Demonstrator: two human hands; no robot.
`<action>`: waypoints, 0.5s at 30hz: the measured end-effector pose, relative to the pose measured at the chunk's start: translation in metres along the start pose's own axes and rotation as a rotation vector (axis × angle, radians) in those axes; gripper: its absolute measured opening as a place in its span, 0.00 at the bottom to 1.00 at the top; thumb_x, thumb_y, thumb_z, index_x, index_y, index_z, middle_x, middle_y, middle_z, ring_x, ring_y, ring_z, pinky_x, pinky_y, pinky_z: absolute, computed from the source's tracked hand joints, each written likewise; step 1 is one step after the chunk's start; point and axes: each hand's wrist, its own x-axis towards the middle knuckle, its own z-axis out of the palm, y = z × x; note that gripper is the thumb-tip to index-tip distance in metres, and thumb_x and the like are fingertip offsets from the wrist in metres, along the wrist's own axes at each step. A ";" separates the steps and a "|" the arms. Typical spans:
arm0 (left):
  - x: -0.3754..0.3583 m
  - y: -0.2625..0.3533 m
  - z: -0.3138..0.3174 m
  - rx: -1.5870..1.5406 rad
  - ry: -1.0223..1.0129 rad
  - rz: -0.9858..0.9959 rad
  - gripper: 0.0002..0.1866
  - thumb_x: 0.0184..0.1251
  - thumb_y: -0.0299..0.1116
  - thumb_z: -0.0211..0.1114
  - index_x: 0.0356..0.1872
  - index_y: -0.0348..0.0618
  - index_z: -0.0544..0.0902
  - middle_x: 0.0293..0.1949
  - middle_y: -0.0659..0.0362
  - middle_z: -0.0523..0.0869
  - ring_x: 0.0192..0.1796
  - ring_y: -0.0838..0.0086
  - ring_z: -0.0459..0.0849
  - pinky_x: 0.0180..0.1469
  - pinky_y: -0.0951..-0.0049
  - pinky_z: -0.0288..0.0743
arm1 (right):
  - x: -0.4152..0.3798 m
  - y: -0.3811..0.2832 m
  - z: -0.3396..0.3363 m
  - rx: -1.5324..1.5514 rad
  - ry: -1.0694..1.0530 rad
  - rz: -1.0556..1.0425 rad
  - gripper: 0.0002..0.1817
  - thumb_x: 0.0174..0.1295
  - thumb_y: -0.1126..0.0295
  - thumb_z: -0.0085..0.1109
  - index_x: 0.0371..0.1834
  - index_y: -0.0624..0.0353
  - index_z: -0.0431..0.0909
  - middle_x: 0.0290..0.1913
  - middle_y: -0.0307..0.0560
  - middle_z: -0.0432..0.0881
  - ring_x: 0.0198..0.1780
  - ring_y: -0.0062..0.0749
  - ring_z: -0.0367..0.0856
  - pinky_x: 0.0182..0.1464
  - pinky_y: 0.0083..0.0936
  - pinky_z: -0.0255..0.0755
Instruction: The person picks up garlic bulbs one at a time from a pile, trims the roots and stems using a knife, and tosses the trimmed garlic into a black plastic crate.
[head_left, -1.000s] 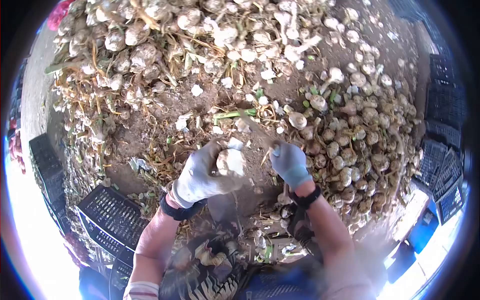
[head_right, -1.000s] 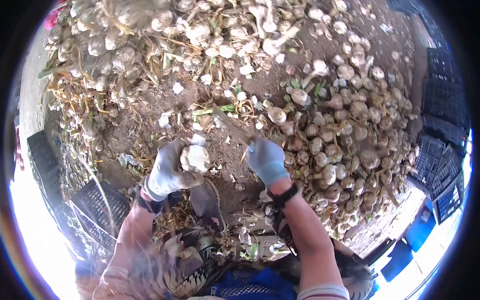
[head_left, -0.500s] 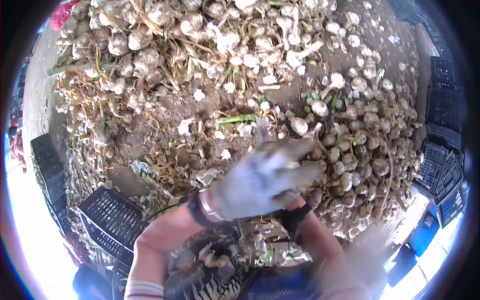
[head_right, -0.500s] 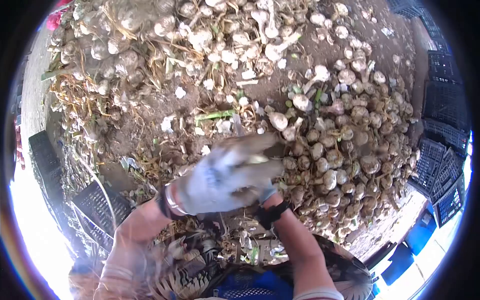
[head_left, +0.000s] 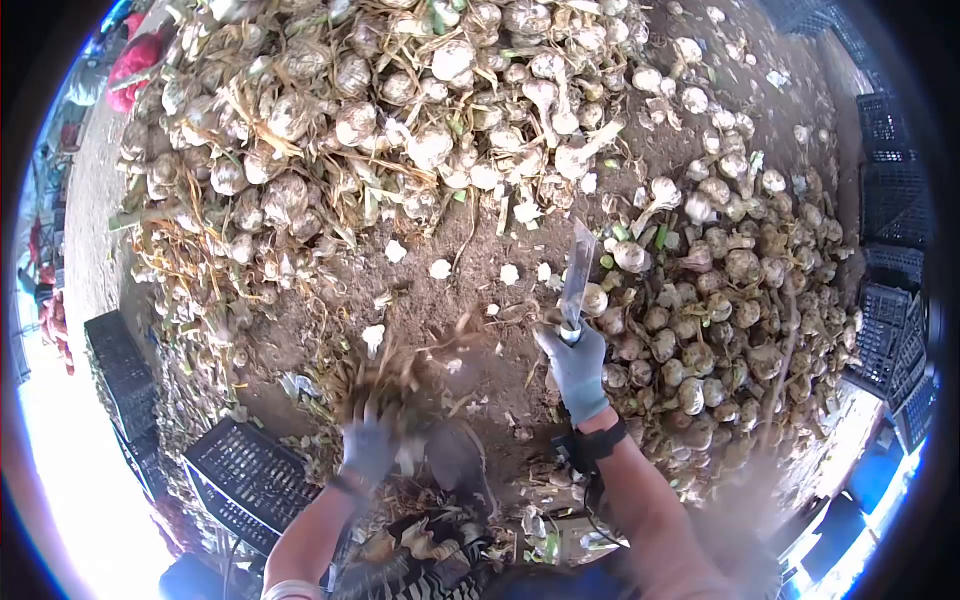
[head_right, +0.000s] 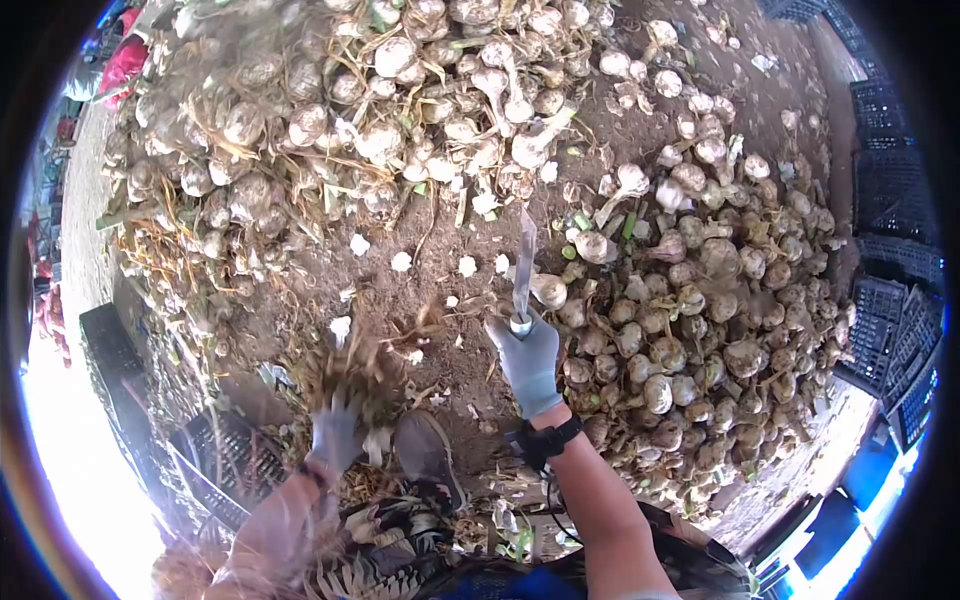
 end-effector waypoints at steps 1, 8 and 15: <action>-0.021 -0.004 -0.003 0.031 -0.027 0.020 0.26 0.58 0.34 0.67 0.61 0.45 0.80 0.66 0.44 0.72 0.71 0.43 0.66 0.74 0.46 0.64 | 0.002 0.001 0.001 -0.002 -0.021 -0.003 0.11 0.60 0.72 0.70 0.43 0.64 0.84 0.25 0.28 0.77 0.26 0.10 0.69 0.26 0.16 0.63; 0.197 0.018 -0.228 -0.341 0.828 0.290 0.26 0.59 0.38 0.71 0.57 0.40 0.77 0.52 0.47 0.81 0.50 0.54 0.80 0.51 0.55 0.75 | 0.010 0.018 0.007 -0.069 -0.088 -0.020 0.11 0.59 0.76 0.71 0.45 0.66 0.83 0.32 0.34 0.83 0.30 0.14 0.78 0.32 0.15 0.71; 0.327 0.028 -0.359 -0.283 0.448 -0.151 0.57 0.61 0.59 0.70 0.81 0.49 0.42 0.67 0.39 0.73 0.55 0.51 0.84 0.55 0.57 0.79 | 0.021 -0.001 -0.011 -0.191 0.017 -0.102 0.14 0.58 0.73 0.72 0.46 0.64 0.86 0.28 0.33 0.83 0.26 0.14 0.75 0.29 0.17 0.70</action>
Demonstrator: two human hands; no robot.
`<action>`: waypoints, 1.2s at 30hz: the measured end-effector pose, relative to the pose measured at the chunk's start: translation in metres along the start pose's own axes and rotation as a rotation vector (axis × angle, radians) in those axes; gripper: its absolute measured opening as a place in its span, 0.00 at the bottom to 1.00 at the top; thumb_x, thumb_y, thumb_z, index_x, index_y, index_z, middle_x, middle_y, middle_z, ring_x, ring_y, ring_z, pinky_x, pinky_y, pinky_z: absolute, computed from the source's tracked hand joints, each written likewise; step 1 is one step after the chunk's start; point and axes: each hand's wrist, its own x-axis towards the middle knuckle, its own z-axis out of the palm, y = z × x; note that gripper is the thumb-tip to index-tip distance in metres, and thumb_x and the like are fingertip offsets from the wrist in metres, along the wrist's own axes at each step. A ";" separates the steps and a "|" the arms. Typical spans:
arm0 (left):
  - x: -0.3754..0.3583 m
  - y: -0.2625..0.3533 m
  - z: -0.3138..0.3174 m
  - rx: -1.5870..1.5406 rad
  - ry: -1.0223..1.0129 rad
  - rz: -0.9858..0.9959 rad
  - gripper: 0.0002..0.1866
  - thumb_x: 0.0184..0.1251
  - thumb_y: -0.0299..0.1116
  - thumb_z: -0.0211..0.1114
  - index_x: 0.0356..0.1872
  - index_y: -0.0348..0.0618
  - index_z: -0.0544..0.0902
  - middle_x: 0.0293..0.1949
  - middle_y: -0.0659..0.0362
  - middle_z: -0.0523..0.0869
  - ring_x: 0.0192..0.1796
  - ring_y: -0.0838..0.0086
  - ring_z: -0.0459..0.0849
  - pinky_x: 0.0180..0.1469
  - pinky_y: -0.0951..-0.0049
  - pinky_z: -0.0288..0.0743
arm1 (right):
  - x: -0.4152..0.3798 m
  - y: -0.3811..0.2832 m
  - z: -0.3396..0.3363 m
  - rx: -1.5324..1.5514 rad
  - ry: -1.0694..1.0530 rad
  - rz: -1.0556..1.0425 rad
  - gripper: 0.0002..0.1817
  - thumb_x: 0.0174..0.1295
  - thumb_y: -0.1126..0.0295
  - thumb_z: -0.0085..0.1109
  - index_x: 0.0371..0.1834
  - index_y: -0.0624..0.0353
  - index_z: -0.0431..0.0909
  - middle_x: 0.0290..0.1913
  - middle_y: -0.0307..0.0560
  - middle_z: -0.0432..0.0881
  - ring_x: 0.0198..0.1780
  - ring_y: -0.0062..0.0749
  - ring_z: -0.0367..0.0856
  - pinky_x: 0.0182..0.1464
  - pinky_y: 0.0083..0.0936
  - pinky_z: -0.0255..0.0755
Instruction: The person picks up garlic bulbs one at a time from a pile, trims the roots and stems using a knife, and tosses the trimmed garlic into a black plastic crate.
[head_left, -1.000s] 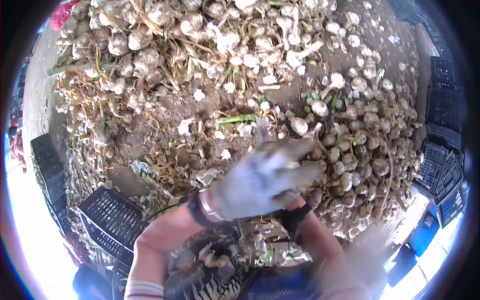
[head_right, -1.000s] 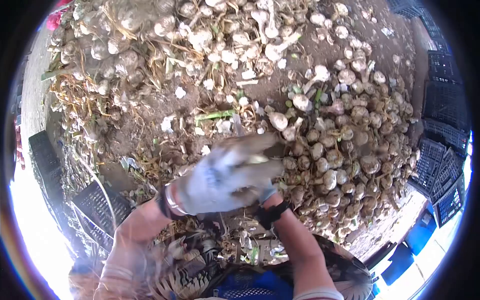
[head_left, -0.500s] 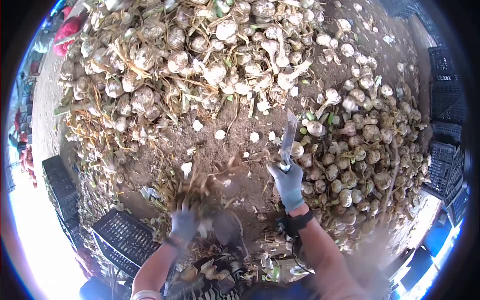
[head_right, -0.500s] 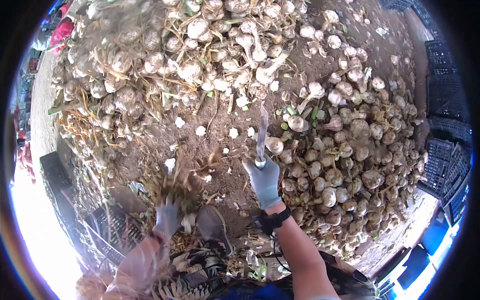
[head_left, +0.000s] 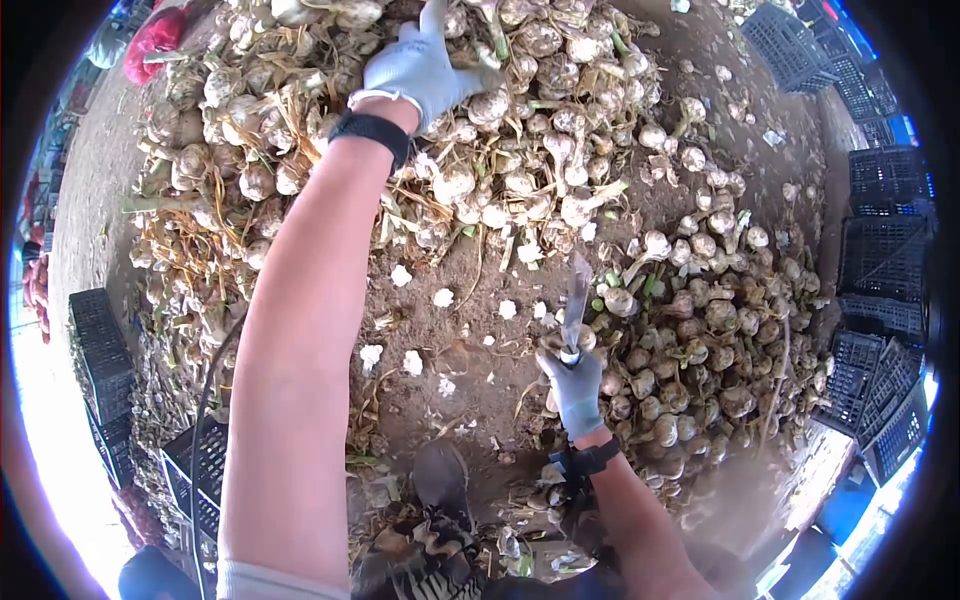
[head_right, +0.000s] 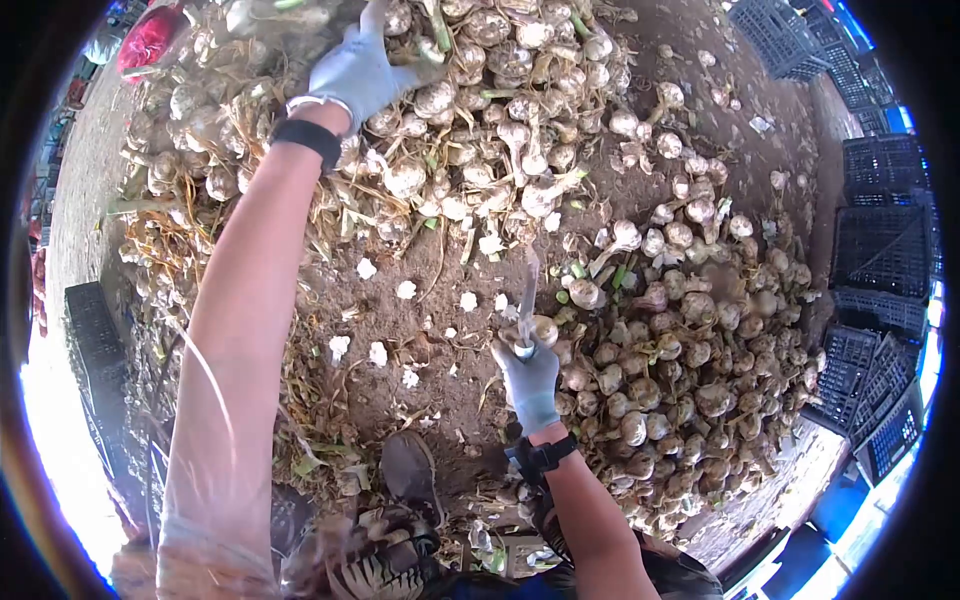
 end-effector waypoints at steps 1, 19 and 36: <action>-0.005 0.002 -0.001 0.037 -0.012 -0.022 0.57 0.60 0.60 0.70 0.81 0.48 0.45 0.67 0.39 0.73 0.57 0.51 0.83 0.58 0.57 0.77 | -0.002 -0.007 0.000 0.067 0.014 0.015 0.13 0.58 0.73 0.72 0.46 0.64 0.86 0.27 0.33 0.82 0.25 0.13 0.75 0.27 0.16 0.68; -0.228 -0.066 0.172 -0.081 -0.454 -0.210 0.43 0.52 0.34 0.79 0.71 0.46 0.69 0.76 0.44 0.58 0.62 0.51 0.79 0.62 0.64 0.80 | -0.046 -0.050 -0.023 0.279 0.004 0.031 0.10 0.61 0.75 0.68 0.45 0.64 0.84 0.27 0.31 0.80 0.25 0.12 0.71 0.27 0.14 0.64; -0.360 -0.098 0.235 -1.475 -0.245 -0.614 0.26 0.77 0.31 0.56 0.73 0.41 0.65 0.67 0.50 0.76 0.63 0.70 0.79 0.65 0.72 0.72 | -0.056 -0.034 0.048 0.833 -0.317 0.237 0.15 0.72 0.72 0.59 0.58 0.65 0.79 0.49 0.44 0.86 0.47 0.27 0.84 0.51 0.24 0.79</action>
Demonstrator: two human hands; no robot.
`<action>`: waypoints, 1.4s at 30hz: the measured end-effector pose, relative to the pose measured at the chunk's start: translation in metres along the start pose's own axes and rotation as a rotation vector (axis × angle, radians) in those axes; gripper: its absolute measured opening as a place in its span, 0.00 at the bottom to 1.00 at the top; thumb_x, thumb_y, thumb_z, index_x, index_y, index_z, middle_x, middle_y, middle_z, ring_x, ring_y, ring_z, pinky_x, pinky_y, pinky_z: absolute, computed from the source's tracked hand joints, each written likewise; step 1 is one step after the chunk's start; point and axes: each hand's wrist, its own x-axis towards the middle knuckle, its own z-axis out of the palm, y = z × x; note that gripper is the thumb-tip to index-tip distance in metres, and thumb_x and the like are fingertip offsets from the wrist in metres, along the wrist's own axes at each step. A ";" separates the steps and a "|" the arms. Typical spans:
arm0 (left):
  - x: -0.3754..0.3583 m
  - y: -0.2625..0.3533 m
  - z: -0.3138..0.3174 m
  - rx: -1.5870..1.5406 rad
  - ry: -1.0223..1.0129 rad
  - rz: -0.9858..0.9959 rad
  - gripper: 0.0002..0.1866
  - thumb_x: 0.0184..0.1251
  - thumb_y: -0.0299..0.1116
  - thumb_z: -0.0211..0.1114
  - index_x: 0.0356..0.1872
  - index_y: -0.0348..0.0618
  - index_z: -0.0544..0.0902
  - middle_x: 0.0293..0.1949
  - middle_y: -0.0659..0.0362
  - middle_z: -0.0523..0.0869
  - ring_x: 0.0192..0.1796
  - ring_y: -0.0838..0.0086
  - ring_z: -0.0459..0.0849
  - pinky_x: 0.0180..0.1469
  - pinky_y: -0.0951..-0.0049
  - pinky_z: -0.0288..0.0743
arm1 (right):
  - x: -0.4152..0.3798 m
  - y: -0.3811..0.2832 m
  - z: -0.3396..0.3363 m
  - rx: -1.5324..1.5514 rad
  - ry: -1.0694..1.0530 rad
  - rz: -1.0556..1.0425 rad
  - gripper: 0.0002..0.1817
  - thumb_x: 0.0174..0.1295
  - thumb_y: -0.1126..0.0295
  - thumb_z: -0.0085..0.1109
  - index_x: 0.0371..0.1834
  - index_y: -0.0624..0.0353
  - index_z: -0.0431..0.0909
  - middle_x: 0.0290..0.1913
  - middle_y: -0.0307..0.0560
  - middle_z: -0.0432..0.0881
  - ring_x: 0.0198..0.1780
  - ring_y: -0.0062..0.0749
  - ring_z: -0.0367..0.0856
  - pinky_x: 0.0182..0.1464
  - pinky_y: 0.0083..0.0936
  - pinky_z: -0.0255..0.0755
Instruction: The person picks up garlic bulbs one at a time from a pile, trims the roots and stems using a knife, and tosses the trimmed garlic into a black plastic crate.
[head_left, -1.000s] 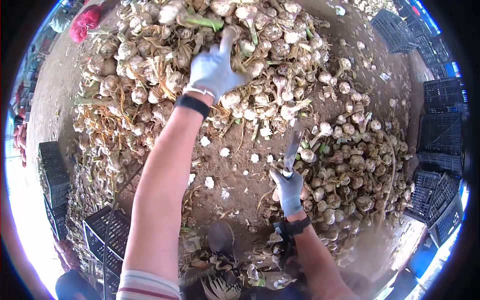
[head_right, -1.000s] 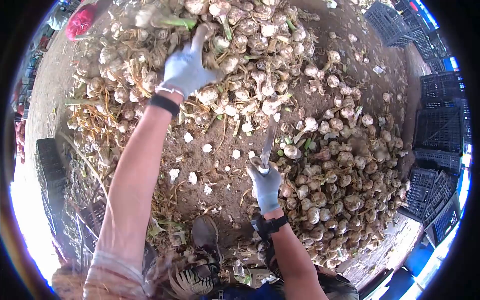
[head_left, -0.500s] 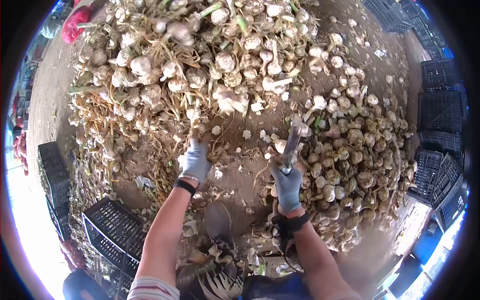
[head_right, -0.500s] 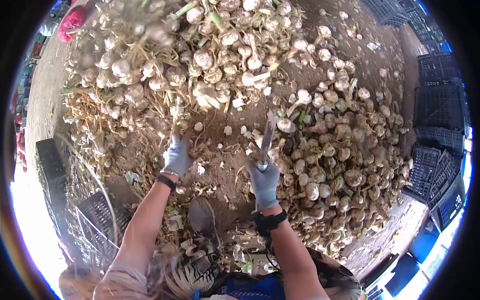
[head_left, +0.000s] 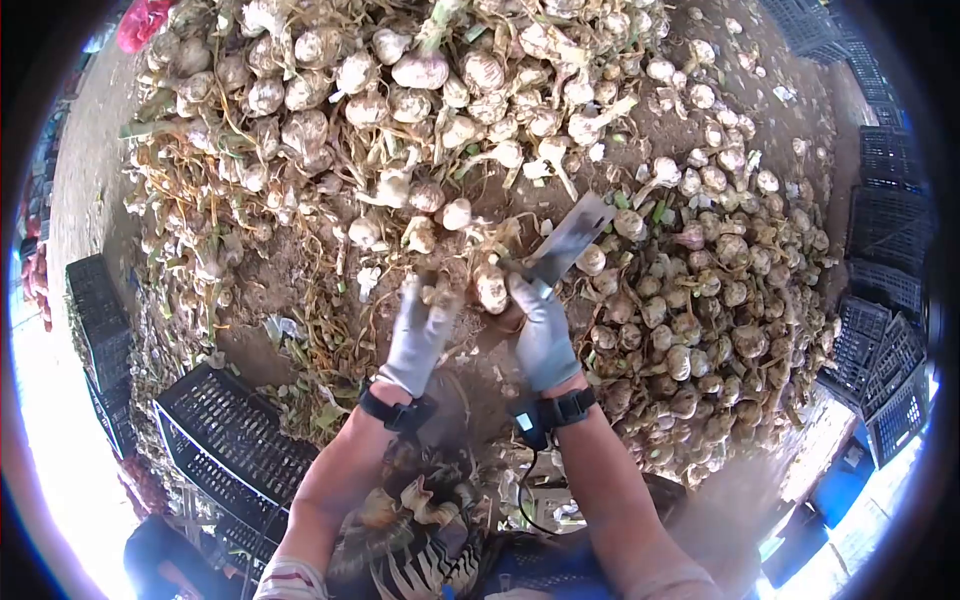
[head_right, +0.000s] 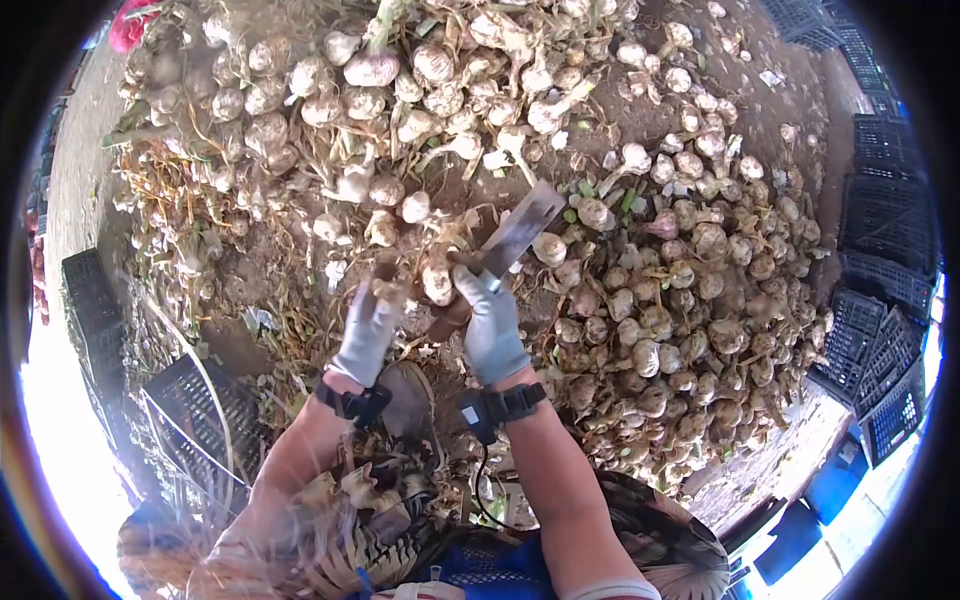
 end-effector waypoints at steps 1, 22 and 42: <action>-0.022 0.059 0.018 0.155 0.039 0.202 0.28 0.69 0.29 0.65 0.68 0.39 0.69 0.63 0.47 0.79 0.54 0.68 0.83 0.55 0.69 0.79 | -0.002 -0.007 0.004 -0.120 0.024 -0.063 0.15 0.71 0.70 0.60 0.57 0.65 0.79 0.48 0.44 0.86 0.46 0.25 0.84 0.50 0.23 0.79; -0.040 0.042 -0.037 -0.102 -0.293 -0.044 0.53 0.59 0.40 0.79 0.78 0.40 0.51 0.57 0.55 0.82 0.54 0.70 0.84 0.55 0.68 0.83 | -0.041 -0.022 0.032 -1.929 -0.359 -0.591 0.08 0.55 0.66 0.63 0.38 0.51 0.81 0.32 0.44 0.81 0.32 0.45 0.83 0.36 0.39 0.76; -0.045 0.100 -0.007 0.305 -0.337 -0.077 0.32 0.50 0.28 0.75 0.60 0.39 0.76 0.52 0.57 0.84 0.55 0.68 0.83 0.56 0.69 0.78 | -0.024 -0.004 -0.023 -1.749 -0.031 0.037 0.18 0.61 0.54 0.64 0.46 0.55 0.85 0.33 0.58 0.86 0.36 0.51 0.87 0.41 0.40 0.81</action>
